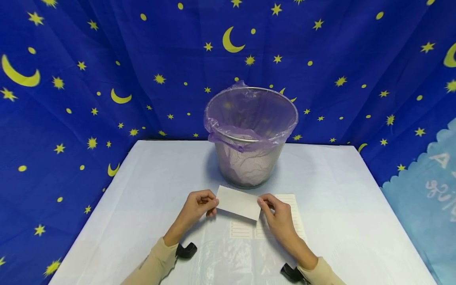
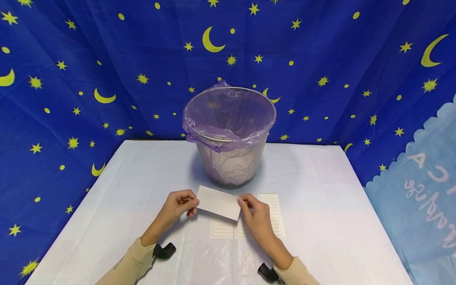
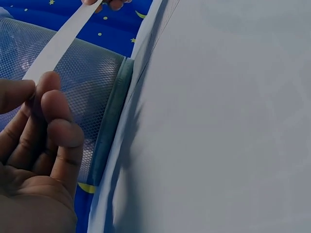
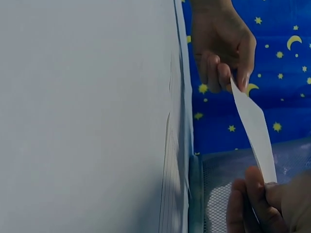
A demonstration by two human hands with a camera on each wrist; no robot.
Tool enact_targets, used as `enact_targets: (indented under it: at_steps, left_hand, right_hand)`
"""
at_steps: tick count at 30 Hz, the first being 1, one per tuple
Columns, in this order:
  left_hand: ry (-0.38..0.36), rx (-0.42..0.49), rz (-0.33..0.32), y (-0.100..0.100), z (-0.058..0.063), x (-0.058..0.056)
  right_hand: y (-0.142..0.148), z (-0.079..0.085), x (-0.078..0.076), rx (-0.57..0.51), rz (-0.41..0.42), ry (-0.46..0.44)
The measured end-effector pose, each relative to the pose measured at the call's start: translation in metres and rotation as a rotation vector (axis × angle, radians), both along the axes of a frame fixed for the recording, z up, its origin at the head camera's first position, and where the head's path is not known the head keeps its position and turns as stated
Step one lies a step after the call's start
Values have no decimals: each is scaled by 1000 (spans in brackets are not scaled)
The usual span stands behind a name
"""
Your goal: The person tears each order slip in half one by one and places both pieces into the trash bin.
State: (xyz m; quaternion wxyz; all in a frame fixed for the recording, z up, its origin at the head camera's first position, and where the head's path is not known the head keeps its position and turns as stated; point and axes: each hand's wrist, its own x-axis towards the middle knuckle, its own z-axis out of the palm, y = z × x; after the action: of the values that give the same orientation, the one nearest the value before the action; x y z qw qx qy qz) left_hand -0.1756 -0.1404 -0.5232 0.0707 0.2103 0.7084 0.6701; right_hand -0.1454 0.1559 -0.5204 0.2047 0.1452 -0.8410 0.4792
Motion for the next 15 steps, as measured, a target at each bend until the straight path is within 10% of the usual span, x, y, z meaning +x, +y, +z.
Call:
enact_targets:
  at_steps: [15]
  left_hand:
    - [126,-44,-70,4,-3,4]
  right_hand:
    - [6,-2,14,57,93,-87]
